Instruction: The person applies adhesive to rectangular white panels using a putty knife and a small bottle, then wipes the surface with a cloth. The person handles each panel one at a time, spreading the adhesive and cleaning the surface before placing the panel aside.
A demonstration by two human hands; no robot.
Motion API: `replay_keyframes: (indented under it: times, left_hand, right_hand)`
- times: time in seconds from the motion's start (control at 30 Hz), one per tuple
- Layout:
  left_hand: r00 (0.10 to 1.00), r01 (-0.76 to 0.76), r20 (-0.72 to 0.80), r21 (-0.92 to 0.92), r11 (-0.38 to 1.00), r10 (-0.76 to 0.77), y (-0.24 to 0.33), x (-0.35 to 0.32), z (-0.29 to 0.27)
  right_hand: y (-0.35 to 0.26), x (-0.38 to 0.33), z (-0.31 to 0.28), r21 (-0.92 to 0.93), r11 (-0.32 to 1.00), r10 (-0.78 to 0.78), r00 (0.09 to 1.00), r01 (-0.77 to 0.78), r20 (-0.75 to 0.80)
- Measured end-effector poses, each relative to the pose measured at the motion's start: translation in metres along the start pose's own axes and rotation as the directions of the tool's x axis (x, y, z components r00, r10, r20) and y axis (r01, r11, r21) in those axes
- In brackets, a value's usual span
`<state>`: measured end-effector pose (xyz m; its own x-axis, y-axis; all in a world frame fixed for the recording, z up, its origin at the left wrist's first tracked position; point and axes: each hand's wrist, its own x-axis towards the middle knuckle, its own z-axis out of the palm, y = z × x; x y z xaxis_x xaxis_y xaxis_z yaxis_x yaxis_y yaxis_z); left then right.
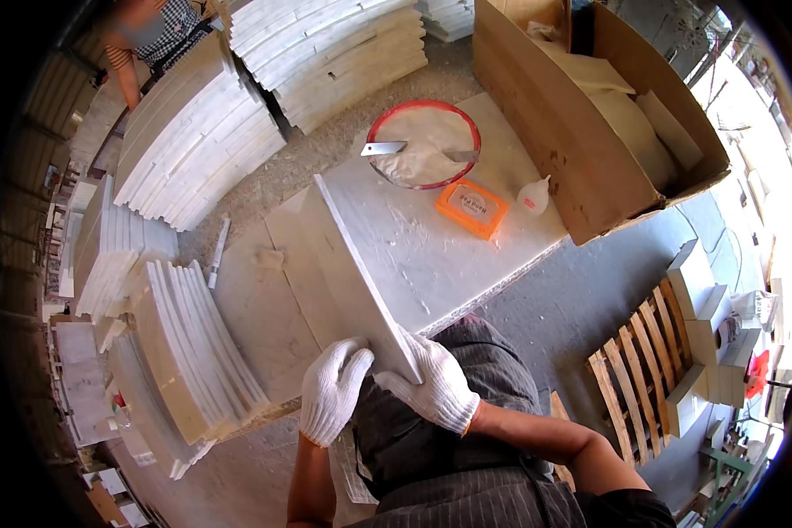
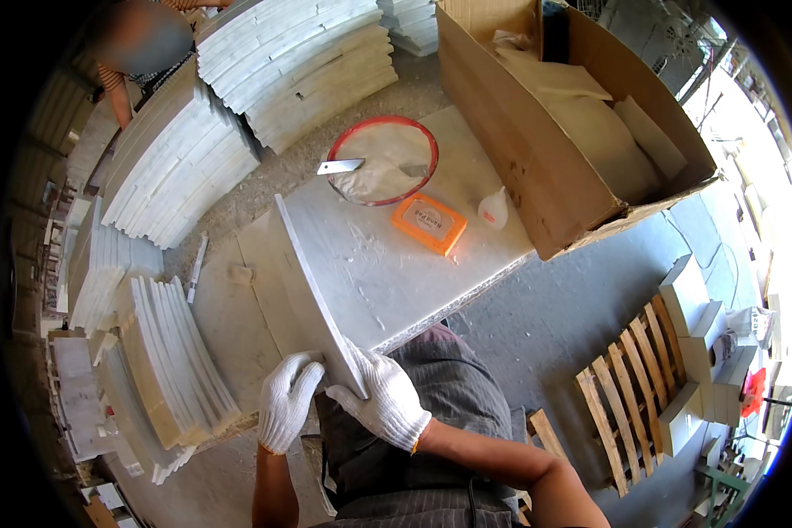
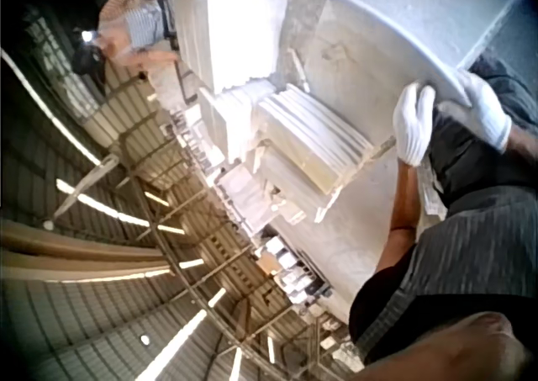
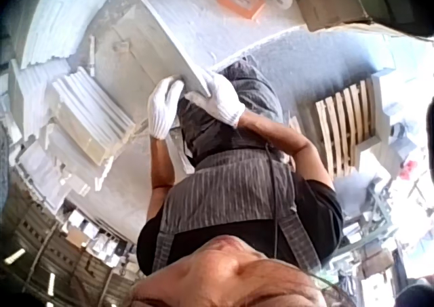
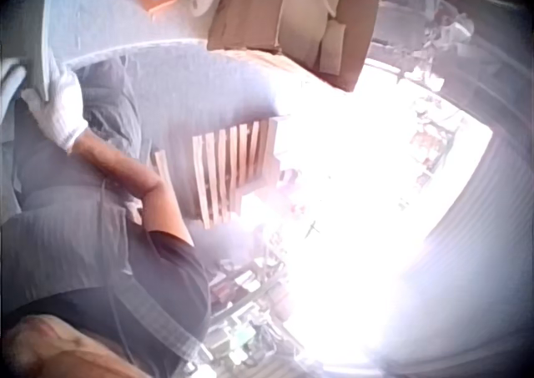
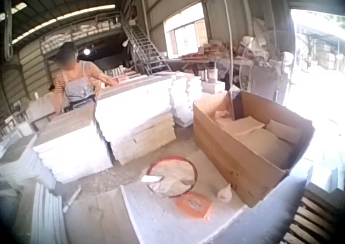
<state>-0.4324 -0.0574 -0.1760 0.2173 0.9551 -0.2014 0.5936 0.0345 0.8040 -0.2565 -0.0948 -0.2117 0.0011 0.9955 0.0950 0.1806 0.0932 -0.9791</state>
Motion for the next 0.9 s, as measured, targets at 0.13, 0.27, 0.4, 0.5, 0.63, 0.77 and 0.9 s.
replay_keyframes:
  times: [0.13, 0.27, 0.4, 0.5, 0.63, 0.77, 0.9]
  left_hand:
    - [0.998, -0.062, -0.030, 0.031, 0.998, 0.062, 0.002, 0.003, 0.000]
    - [0.994, -0.102, -0.021, 0.086, 0.991, 0.105, -0.004, 0.012, -0.002]
    - [0.989, -0.146, -0.018, 0.065, 0.987, 0.147, -0.002, 0.025, -0.004]
    - [0.982, -0.182, -0.043, 0.087, 0.980, 0.186, 0.003, 0.027, 0.000]
    - [0.994, -0.083, -0.072, -0.095, 0.992, 0.076, -0.014, 0.034, 0.009]
    - [0.977, 0.138, -0.063, -0.551, 0.823, -0.206, -0.013, 0.047, 0.009]
    - [0.947, 0.158, -0.022, -0.838, 0.523, -0.322, -0.028, 0.076, 0.012]
  right_hand:
    - [0.009, -0.003, 0.006, 0.067, 0.998, 0.014, 0.992, -0.005, -0.129]
    - [0.008, 0.015, 0.002, 0.076, 0.997, -0.004, 0.975, 0.022, -0.222]
    - [0.014, 0.034, -0.003, 0.229, 0.970, 0.135, 0.968, -0.086, -0.211]
    - [0.011, 0.045, -0.009, 0.314, 0.942, 0.184, 0.963, -0.116, -0.195]
    - [0.027, 0.055, -0.015, 0.382, 0.911, 0.237, 0.955, -0.155, -0.180]
    - [0.031, 0.062, -0.025, 0.480, 0.849, 0.298, 0.950, -0.220, -0.092]
    - [0.030, 0.063, -0.032, 0.497, 0.814, 0.343, 0.939, -0.301, 0.006]
